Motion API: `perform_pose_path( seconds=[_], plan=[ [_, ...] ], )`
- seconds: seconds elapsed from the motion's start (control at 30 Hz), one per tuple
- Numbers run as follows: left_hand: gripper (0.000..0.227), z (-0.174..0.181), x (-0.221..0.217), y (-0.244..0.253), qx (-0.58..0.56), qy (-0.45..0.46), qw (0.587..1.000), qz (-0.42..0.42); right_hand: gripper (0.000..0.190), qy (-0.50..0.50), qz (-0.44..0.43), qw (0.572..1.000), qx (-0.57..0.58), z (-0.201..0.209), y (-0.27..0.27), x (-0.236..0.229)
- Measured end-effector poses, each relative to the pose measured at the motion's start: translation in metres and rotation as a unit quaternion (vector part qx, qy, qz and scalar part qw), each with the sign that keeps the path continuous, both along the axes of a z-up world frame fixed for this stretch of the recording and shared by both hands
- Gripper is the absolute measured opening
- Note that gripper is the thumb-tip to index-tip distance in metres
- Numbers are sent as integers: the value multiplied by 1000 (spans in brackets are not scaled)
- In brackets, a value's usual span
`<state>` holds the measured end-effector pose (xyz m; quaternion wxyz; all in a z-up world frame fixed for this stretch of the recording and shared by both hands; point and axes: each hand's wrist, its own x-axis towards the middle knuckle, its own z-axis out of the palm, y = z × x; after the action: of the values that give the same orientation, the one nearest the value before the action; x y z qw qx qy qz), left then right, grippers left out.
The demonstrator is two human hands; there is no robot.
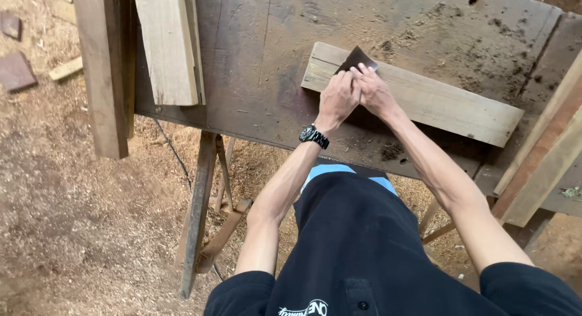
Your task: The person sands a piece of wood on a workbench using sandpaper, rubbing the surfaces and edges repeatedly.
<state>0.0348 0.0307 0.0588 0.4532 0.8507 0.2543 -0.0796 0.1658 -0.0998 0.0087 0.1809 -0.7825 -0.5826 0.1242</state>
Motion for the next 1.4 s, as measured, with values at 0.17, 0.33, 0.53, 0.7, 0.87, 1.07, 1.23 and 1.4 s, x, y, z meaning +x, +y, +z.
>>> perform_pose_path(
  seconds=[0.17, 0.33, 0.53, 0.7, 0.87, 1.07, 1.23, 1.4],
  plan=[
    [48, -61, 37, 17, 110, -204, 972, -48, 38, 43, 24, 998, 34, 8, 19, -9],
    [66, -57, 21, 31, 168, -112, 975, -89, 43, 31, -82, 996, -2, 23, -34, -16],
    [64, -68, 27, 45, 285, -39, 955, -68, 95, 66, -235, 957, -160, 35, -91, -4],
    [60, -101, 51, 83, 308, 40, 950, -34, 95, 98, -248, 948, -174, 26, -98, -6],
    [64, -88, -8, 81, 92, -72, 989, 91, 85, 102, -253, 949, -160, 23, -100, -4],
    [56, -103, -25, 74, 178, -112, 977, 43, 81, 94, -257, 949, -157, 18, -99, -7],
    [57, -114, 26, 97, 63, -117, 988, 81, 82, 119, -256, 947, -155, 23, -99, -5],
    [52, -88, -20, 80, 21, -143, 986, 88, 81, 117, -254, 947, -156, 28, -96, -7]
  ],
)
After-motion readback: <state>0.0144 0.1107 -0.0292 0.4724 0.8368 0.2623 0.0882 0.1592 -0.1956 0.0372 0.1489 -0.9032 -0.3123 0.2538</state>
